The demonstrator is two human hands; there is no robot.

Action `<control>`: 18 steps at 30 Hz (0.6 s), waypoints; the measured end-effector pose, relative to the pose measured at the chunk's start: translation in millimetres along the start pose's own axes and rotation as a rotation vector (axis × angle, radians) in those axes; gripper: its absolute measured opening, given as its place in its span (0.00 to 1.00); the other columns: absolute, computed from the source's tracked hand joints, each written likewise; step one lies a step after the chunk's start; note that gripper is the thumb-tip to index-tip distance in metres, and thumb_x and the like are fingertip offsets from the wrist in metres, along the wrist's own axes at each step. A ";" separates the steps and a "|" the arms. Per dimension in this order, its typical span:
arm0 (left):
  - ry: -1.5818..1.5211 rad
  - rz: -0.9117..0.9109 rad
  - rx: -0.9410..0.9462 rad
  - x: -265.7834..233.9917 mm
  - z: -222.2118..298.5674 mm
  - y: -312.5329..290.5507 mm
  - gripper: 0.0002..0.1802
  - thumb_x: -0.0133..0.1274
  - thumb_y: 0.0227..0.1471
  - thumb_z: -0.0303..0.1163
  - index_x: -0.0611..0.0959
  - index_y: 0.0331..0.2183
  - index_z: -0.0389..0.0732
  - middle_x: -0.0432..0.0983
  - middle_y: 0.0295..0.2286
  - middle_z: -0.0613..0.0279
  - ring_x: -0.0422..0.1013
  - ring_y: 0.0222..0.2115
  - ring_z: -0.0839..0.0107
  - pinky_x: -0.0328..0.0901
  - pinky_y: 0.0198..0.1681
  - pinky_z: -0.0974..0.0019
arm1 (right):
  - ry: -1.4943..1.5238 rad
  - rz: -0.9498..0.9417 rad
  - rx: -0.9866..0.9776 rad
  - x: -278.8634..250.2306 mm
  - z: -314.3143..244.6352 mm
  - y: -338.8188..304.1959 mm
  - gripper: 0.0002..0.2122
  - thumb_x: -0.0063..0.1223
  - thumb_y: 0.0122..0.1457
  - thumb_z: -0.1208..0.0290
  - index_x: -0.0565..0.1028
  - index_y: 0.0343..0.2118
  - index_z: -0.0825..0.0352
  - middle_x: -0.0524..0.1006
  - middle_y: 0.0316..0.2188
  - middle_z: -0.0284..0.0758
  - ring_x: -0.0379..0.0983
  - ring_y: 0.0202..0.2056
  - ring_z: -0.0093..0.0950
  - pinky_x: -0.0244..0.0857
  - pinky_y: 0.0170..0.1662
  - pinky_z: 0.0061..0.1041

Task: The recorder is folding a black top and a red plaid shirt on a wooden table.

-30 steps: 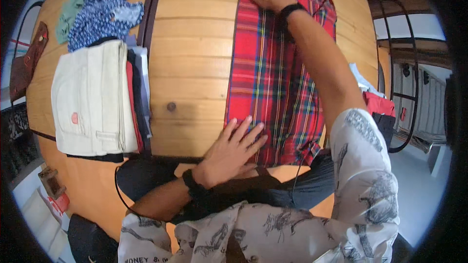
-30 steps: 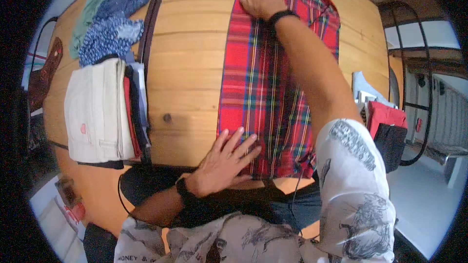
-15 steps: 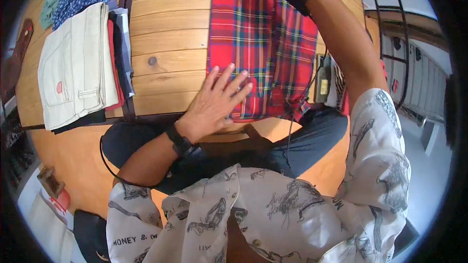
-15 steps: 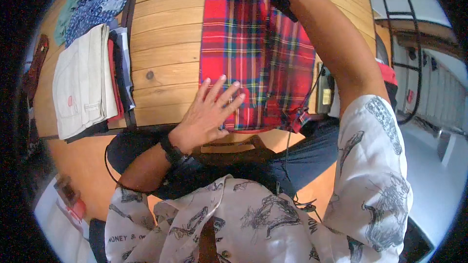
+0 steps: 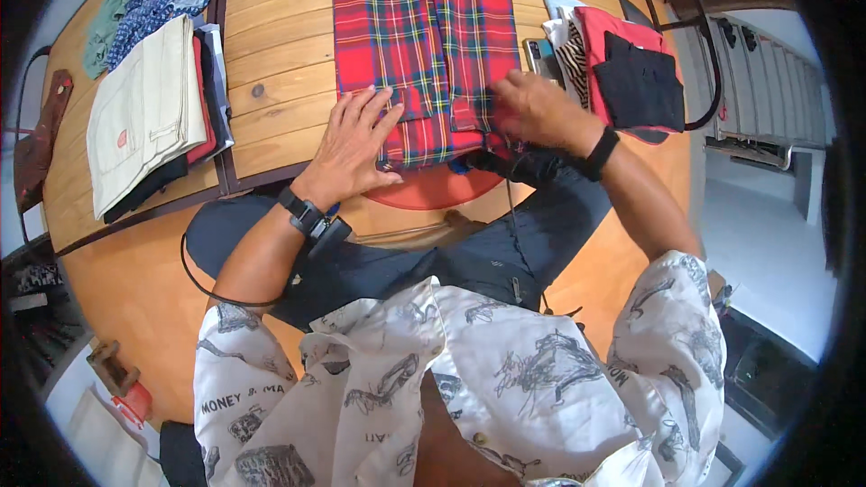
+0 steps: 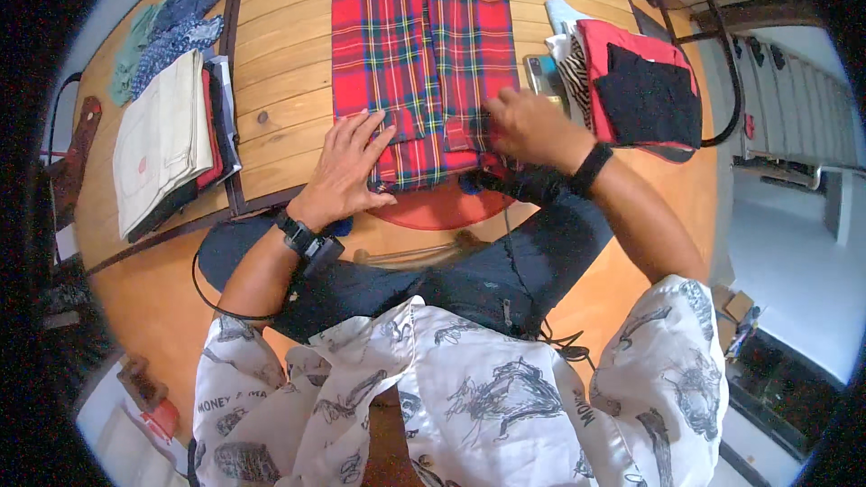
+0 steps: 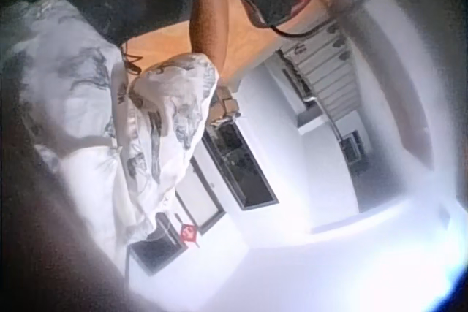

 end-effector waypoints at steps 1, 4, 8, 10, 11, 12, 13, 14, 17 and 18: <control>0.034 -0.037 -0.018 -2.0 4.0 -1.2 0.65 0.75 0.28 0.49 0.61 0.66 0.43 0.53 0.66 0.51 0.49 0.67 0.49 0.44 0.69 0.43 | 0.012 0.020 -0.012 11.1 -4.9 -10.3 0.31 0.67 0.47 0.68 0.70 0.55 0.70 0.73 0.46 0.46 0.72 0.45 0.48 0.69 0.49 0.42; 0.216 -0.157 -0.066 -1.2 12.2 -7.1 0.67 0.76 0.27 0.43 0.58 0.67 0.44 0.53 0.66 0.53 0.49 0.67 0.51 0.45 0.69 0.44 | -0.036 0.073 -0.022 27.9 -21.2 -28.3 0.38 0.69 0.42 0.71 0.65 0.59 0.71 0.71 0.50 0.45 0.70 0.49 0.46 0.67 0.52 0.40; 0.359 -0.196 -0.071 -0.7 15.7 -13.1 0.66 0.75 0.29 0.36 0.56 0.67 0.45 0.52 0.67 0.56 0.50 0.67 0.52 0.48 0.68 0.46 | -0.141 0.096 0.000 35.2 -22.9 -38.5 0.39 0.66 0.44 0.73 0.62 0.63 0.71 0.67 0.56 0.44 0.68 0.52 0.43 0.66 0.54 0.38; 0.497 -0.090 0.002 7.6 10.5 -18.5 0.63 0.73 0.32 0.34 0.57 0.67 0.45 0.53 0.66 0.56 0.51 0.66 0.53 0.50 0.67 0.47 | -0.148 0.098 0.018 37.1 -24.0 -42.5 0.37 0.63 0.47 0.74 0.63 0.63 0.70 0.67 0.57 0.44 0.68 0.52 0.42 0.65 0.54 0.38; 0.516 -0.076 0.005 7.0 8.8 -17.4 0.63 0.73 0.32 0.34 0.57 0.67 0.45 0.53 0.66 0.56 0.51 0.66 0.53 0.50 0.67 0.47 | -0.250 0.139 0.003 43.3 -21.8 -44.8 0.33 0.59 0.51 0.73 0.63 0.63 0.70 0.67 0.58 0.43 0.68 0.52 0.41 0.65 0.54 0.37; 0.415 -0.080 0.002 6.8 8.6 -18.3 0.61 0.72 0.33 0.33 0.58 0.67 0.45 0.53 0.66 0.56 0.51 0.66 0.53 0.51 0.67 0.47 | -0.353 0.180 -0.011 51.7 -18.4 -46.3 0.30 0.54 0.55 0.72 0.63 0.63 0.70 0.67 0.59 0.43 0.67 0.52 0.40 0.64 0.54 0.37; 0.314 -0.088 0.001 4.7 9.6 -17.7 0.60 0.71 0.34 0.32 0.58 0.67 0.45 0.53 0.66 0.57 0.52 0.66 0.53 0.52 0.66 0.47 | -0.399 0.322 -0.062 62.1 -14.7 -47.6 0.25 0.44 0.61 0.69 0.65 0.62 0.68 0.69 0.56 0.41 0.68 0.50 0.38 0.65 0.50 0.35; 0.316 -0.149 -0.020 -0.4 13.7 -17.8 0.58 0.70 0.36 0.32 0.59 0.67 0.45 0.53 0.66 0.57 0.52 0.65 0.53 0.51 0.66 0.47 | -0.422 0.302 -0.052 64.5 -15.5 -46.8 0.25 0.45 0.61 0.69 0.65 0.62 0.69 0.68 0.57 0.41 0.68 0.50 0.38 0.65 0.50 0.34; 0.336 -0.159 0.033 -8.6 17.1 -17.3 0.56 0.69 0.38 0.32 0.59 0.67 0.45 0.52 0.67 0.57 0.52 0.65 0.54 0.51 0.67 0.48 | -0.458 0.292 -0.046 66.5 -13.6 -46.8 0.25 0.45 0.60 0.70 0.65 0.62 0.68 0.68 0.57 0.41 0.68 0.50 0.37 0.64 0.51 0.33; 0.318 -0.148 0.052 -13.2 17.9 -18.2 0.53 0.68 0.39 0.31 0.62 0.65 0.46 0.53 0.66 0.58 0.54 0.65 0.55 0.52 0.66 0.49 | -0.466 0.289 -0.053 66.8 -12.5 -46.8 0.25 0.45 0.61 0.70 0.65 0.62 0.68 0.68 0.57 0.41 0.68 0.50 0.37 0.64 0.51 0.32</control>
Point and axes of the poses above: each hand's wrist, its own y-axis towards the middle knuckle, its own x-axis out of the palm, z = x × y, the point moved 4 cm from there along y, towards the middle knuckle
